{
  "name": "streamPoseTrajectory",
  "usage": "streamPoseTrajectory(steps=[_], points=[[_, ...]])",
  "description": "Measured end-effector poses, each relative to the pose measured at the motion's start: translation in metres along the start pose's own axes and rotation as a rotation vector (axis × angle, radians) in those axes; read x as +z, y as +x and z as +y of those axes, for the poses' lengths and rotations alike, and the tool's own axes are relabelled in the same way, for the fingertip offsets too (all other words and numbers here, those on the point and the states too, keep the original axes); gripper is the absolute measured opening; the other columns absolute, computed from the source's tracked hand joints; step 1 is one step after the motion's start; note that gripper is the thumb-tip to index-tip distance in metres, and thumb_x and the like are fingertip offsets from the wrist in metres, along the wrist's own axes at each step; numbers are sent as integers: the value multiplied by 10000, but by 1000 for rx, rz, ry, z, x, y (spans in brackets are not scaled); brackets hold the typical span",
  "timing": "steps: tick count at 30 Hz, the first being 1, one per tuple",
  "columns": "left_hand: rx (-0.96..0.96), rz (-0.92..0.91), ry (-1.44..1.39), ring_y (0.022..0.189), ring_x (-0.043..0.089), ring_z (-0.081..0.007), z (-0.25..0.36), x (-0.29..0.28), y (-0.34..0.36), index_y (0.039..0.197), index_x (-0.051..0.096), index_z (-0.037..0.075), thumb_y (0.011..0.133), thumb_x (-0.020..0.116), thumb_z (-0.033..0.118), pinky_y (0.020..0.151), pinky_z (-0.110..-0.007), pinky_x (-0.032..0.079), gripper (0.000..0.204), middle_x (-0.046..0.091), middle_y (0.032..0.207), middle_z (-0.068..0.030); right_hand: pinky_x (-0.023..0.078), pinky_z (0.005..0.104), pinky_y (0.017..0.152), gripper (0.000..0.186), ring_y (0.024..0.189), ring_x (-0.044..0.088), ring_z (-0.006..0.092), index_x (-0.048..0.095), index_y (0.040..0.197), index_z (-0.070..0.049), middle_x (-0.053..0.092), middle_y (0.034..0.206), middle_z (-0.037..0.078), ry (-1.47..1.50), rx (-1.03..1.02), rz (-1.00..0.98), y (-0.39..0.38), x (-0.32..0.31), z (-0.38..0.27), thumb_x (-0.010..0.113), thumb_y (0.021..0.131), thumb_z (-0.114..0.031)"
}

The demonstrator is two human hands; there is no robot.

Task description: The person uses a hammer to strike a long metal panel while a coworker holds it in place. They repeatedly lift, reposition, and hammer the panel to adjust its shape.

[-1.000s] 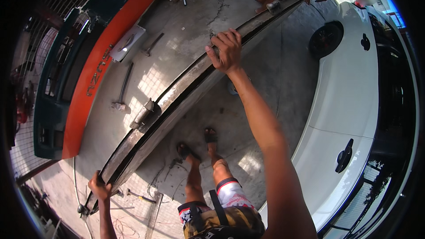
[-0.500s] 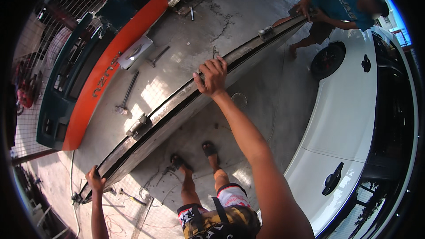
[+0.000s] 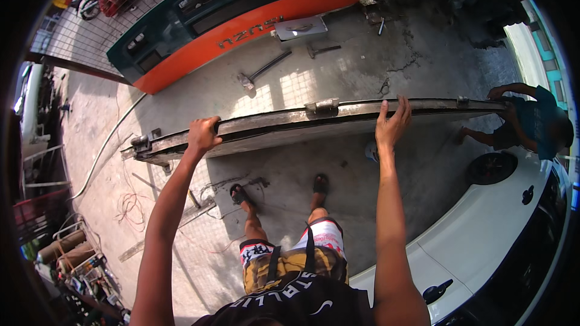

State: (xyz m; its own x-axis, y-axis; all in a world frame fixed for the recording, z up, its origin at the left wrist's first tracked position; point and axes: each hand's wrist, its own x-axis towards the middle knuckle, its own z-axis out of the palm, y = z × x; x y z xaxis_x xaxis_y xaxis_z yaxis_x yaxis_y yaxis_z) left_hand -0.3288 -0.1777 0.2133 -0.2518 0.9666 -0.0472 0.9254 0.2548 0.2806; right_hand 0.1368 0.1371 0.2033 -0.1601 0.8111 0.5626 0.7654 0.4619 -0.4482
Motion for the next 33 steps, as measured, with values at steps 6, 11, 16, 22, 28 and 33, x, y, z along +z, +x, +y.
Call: streamPoseTrajectory(steps=[6, 11, 16, 22, 28, 33], points=[[41, -51, -38, 825, 717, -385, 15, 5, 10, 925, 673, 71, 623, 851, 245, 731, -488, 552, 391, 737, 850, -147, 364, 513, 1131, 397, 1354, 498, 376, 639, 1245, -58, 593, 1351, 157, 61, -166, -102, -63, -7, -182, 713, 954, -318], [39, -33, -43, 829, 723, -382, 6, -2, 4, 923, 681, 58, 624, 880, 240, 732, -479, 555, 403, 749, 873, -160, 411, 520, 1078, 356, 1266, 559, 340, 652, 1180, -70, 616, 1272, 130, 211, -321, -165, -60, 79, -280, 747, 920, -295], [87, -7, -84, 806, 724, -382, 6, 1, 0, 883, 667, 48, 616, 891, 245, 719, -470, 557, 401, 744, 845, -159, 488, 454, 945, 540, 879, 706, 336, 782, 881, -74, 735, 824, 163, -71, -33, -657, -70, 96, -287, 586, 976, -568], [118, 49, -120, 793, 724, -382, 3, 7, -2, 856, 659, 51, 607, 903, 255, 718, -476, 556, 404, 738, 828, -168, 482, 475, 900, 597, 781, 705, 350, 768, 791, -56, 731, 766, 171, -103, -54, -685, -76, 98, -285, 544, 991, -571], [73, -1, -121, 791, 723, -375, 11, 11, 4, 838, 645, 53, 618, 864, 212, 710, -478, 553, 349, 733, 823, -164, 483, 476, 910, 589, 797, 709, 353, 776, 812, -73, 732, 771, 175, -112, -82, -696, -71, 99, -275, 522, 1001, -569], [147, 53, -228, 972, 656, -387, -18, -1, 4, 1095, 605, 80, 702, 816, 275, 862, -484, 506, 486, 669, 1043, -175, 501, 472, 863, 603, 728, 699, 384, 774, 770, -64, 704, 690, 174, -107, -154, -656, -63, 112, -296, 521, 1011, -557]])
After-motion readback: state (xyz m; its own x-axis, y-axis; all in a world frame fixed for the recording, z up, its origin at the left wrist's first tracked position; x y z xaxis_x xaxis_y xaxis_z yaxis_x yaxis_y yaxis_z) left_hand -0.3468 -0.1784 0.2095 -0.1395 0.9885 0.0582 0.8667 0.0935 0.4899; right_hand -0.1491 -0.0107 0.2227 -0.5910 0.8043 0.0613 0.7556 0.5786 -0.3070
